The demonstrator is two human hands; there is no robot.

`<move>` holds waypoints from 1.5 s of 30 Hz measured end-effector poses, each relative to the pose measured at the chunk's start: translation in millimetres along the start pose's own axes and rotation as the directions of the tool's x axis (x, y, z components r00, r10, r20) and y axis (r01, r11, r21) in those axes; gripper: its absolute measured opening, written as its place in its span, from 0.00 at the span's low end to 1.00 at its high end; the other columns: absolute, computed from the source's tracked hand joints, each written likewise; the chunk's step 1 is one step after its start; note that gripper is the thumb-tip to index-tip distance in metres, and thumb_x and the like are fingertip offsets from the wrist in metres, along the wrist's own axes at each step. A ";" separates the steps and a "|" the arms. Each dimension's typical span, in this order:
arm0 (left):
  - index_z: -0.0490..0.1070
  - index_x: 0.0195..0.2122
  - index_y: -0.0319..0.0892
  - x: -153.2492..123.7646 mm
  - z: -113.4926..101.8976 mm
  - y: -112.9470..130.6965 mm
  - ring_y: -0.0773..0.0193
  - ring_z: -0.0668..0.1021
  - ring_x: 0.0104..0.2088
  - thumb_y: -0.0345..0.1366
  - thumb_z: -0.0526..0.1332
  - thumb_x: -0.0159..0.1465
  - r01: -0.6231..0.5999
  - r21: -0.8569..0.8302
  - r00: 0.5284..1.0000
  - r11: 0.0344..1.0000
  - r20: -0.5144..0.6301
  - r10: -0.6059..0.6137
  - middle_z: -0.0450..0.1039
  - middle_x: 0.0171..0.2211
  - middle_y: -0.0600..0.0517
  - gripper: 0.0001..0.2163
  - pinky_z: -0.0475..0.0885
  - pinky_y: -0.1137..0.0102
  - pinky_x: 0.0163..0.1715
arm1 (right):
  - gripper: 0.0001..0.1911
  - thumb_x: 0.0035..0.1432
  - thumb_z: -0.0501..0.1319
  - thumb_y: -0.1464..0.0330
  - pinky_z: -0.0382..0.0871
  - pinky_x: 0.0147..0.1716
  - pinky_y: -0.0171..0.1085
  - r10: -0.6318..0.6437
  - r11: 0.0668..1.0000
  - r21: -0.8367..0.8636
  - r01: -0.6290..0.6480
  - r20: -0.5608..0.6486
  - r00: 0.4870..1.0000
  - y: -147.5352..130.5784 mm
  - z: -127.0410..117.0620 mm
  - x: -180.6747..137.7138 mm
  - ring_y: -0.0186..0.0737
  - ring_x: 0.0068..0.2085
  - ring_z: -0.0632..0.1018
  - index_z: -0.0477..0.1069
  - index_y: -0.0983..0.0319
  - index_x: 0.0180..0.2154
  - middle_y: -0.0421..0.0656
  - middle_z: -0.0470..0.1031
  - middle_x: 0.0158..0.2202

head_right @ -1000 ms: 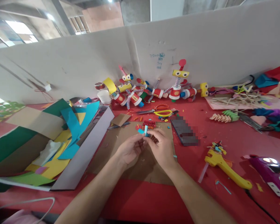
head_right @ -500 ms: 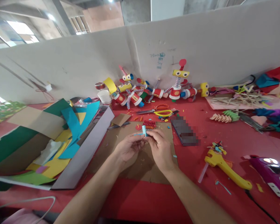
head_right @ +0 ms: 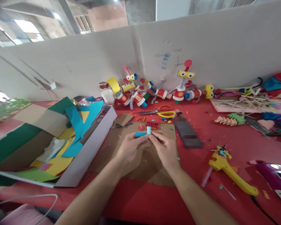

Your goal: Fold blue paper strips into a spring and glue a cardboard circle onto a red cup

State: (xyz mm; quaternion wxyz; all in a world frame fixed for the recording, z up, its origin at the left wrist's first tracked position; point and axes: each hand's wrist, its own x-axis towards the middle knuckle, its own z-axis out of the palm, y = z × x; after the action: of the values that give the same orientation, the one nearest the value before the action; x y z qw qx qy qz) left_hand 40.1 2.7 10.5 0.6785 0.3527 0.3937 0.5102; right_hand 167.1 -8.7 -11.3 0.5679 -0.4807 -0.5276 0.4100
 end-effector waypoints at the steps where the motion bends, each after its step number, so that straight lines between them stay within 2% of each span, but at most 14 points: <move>1: 0.77 0.28 0.36 -0.2 0.3 -0.2 0.66 0.76 0.30 0.33 0.67 0.50 -0.012 0.013 1.000 1.000 0.012 0.011 0.77 0.28 0.47 0.06 0.69 0.68 0.40 | 0.11 0.53 0.62 0.62 0.70 0.40 0.41 0.001 1.000 0.005 -0.001 -0.009 1.000 0.8 -0.3 0.3 0.42 0.41 0.75 0.77 0.59 0.38 0.44 0.75 0.41; 5: 0.77 0.26 0.36 -1.8 2.8 0.0 0.64 0.76 0.30 0.34 0.68 0.48 -0.032 0.044 0.999 0.999 0.004 0.032 0.77 0.28 0.47 0.06 0.68 0.67 0.39 | 0.10 0.52 0.62 0.62 0.69 0.38 0.41 0.024 0.999 0.026 -0.023 -0.046 0.999 4.6 0.4 1.0 0.42 0.38 0.75 0.77 0.59 0.36 0.43 0.76 0.39; 10: 0.77 0.27 0.37 -2.3 4.7 -2.1 0.63 0.76 0.31 0.33 0.68 0.49 -0.051 0.067 0.998 0.996 -0.023 0.052 0.77 0.28 0.47 0.06 0.68 0.67 0.40 | 0.12 0.50 0.64 0.61 0.69 0.32 0.38 0.107 0.991 0.093 -0.100 -0.073 0.992 9.4 3.1 0.7 0.39 0.29 0.74 0.76 0.59 0.36 0.42 0.77 0.30; 17: 0.76 0.24 0.37 -1.4 4.3 -0.7 0.65 0.77 0.30 0.25 0.66 0.45 0.066 -0.070 0.998 0.995 0.007 -0.066 0.76 0.26 0.49 0.05 0.68 0.66 0.43 | 0.09 0.49 0.64 0.63 0.68 0.32 0.37 0.109 0.985 0.141 -0.097 -0.077 0.991 8.5 -0.1 5.2 0.37 0.29 0.74 0.76 0.59 0.34 0.40 0.76 0.29; 20: 0.75 0.28 0.37 -2.3 6.4 -2.1 0.65 0.77 0.31 0.28 0.67 0.47 0.028 -0.078 1.000 0.997 0.014 -0.027 0.76 0.28 0.50 0.06 0.69 0.66 0.43 | 0.09 0.49 0.64 0.63 0.67 0.32 0.37 0.121 0.985 0.134 -0.108 -0.093 0.988 8.1 -1.1 6.9 0.37 0.30 0.73 0.76 0.60 0.32 0.41 0.76 0.30; 24: 0.71 0.27 0.38 -2.3 8.2 -7.1 0.67 0.76 0.29 0.31 0.66 0.50 -0.032 -0.038 0.997 0.999 -0.064 0.030 0.75 0.27 0.51 0.06 0.70 0.67 0.41 | 0.08 0.47 0.65 0.64 0.66 0.32 0.36 0.177 0.976 0.143 -0.166 -0.067 0.982 7.7 -0.2 7.0 0.37 0.30 0.73 0.76 0.61 0.31 0.41 0.76 0.28; 30: 0.70 0.27 0.37 -1.8 10.4 -11.8 0.69 0.75 0.28 0.30 0.65 0.50 -0.048 -0.013 0.993 0.999 -0.106 0.046 0.74 0.26 0.52 0.05 0.70 0.69 0.39 | 0.10 0.48 0.65 0.64 0.66 0.34 0.38 0.209 0.953 0.222 -0.206 0.011 0.978 9.2 1.1 5.2 0.38 0.32 0.74 0.75 0.61 0.34 0.42 0.77 0.30; 36: 0.69 0.25 0.37 -3.9 12.6 -9.7 0.70 0.75 0.27 0.27 0.63 0.49 -0.054 -0.011 0.993 0.998 -0.103 0.053 0.73 0.24 0.54 0.04 0.70 0.70 0.38 | 0.05 0.47 0.65 0.66 0.63 0.32 0.35 0.212 0.958 0.198 -0.208 -0.001 0.977 9.6 -0.4 8.1 0.34 0.28 0.70 0.75 0.61 0.29 0.38 0.73 0.24; 40: 0.70 0.26 0.37 -0.6 7.5 -10.3 0.69 0.76 0.28 0.24 0.61 0.48 -0.018 -0.094 0.998 0.995 -0.054 0.013 0.73 0.25 0.53 0.05 0.71 0.71 0.38 | 0.06 0.46 0.66 0.67 0.61 0.29 0.34 0.226 0.950 0.225 -0.216 -0.018 0.974 9.9 -2.9 10.5 0.32 0.26 0.67 0.75 0.61 0.29 0.38 0.72 0.24; 45: 0.72 0.27 0.37 9.0 -3.0 -18.3 0.70 0.77 0.28 0.26 0.65 0.49 0.062 -0.182 0.997 0.981 -0.027 -0.068 0.74 0.27 0.52 0.05 0.72 0.73 0.37 | 0.06 0.44 0.67 0.67 0.59 0.27 0.33 0.245 0.932 0.274 -0.236 0.004 0.970 9.9 -4.0 10.9 0.31 0.25 0.66 0.75 0.61 0.28 0.37 0.70 0.23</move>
State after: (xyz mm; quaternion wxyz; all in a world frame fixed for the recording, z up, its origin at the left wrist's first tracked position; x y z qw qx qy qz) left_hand 46.5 7.5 -8.5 0.7173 0.2680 0.3683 0.5272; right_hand 172.7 3.5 -18.7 0.5819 -0.4652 -0.3948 0.5377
